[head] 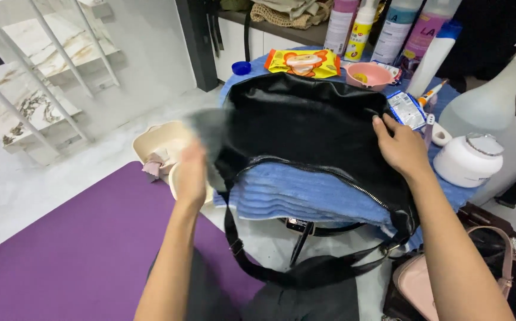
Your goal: Cleaning a large black leather bag using a toothbrush, cleaning solution, and a cloth.
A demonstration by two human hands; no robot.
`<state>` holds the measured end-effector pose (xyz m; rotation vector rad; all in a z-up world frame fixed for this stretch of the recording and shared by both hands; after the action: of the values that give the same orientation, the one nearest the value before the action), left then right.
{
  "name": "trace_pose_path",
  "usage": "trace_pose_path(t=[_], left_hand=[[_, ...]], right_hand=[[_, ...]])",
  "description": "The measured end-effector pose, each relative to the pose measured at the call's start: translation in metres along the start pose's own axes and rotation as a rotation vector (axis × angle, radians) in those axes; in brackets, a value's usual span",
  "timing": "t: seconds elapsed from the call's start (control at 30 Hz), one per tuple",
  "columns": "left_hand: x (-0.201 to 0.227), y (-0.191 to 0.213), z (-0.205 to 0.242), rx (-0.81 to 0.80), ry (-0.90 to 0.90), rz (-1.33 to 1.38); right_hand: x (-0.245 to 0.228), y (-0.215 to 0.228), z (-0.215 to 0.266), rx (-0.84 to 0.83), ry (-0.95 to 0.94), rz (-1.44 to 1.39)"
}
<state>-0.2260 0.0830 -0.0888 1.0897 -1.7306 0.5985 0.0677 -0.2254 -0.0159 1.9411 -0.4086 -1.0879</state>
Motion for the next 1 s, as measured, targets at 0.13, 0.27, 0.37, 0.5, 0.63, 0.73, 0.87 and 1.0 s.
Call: trace_pose_path(t=[0.13,0.27,0.37,0.5,0.63,0.73,0.87,1.0], left_hand=[[0.079,-0.066,0.022,-0.624,-0.170,-0.727],[0.057,-0.098,-0.019,-0.786,-0.123,-0.973],[0.050,-0.135,-0.038,-0.857,-0.050,-1.118],[0.093,-0.158,-0.008,-1.063,-0.122,-1.119],[0.137,-0.129,0.008,-1.261,-0.055,-0.911],[0.128,-0.107,-0.024,-1.124,0.077,-1.004],[0.041,-0.138,-0.086,-0.915,0.115,-1.070],[0.037,-0.197,-0.075,-0.962,0.042,-1.091]], right_hand=[[-0.002,0.002,0.000,-0.026,-0.014,0.015],[-0.002,0.002,0.003,-0.072,-0.030,0.027],[-0.006,0.004,0.003,-0.071,-0.014,0.035],[-0.007,0.004,0.007,-0.053,-0.002,-0.012],[-0.002,0.006,0.005,-0.028,0.019,-0.003],[-0.010,0.008,0.010,0.006,0.054,-0.032],[-0.008,0.005,0.009,0.032,0.044,-0.075],[-0.010,0.006,0.009,0.028,0.055,-0.079]])
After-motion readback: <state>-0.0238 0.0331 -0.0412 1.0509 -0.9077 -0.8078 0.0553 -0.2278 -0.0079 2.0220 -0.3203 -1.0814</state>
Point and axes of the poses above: each hand's wrist, its own z-axis away from the middle knuckle, its own y-axis out of the back of the hand, x = y × z, the point moved 2 cm from there along -z, towards the middle knuckle, and after that the axes turned 6 degrees about y, right-handed, at the moved point
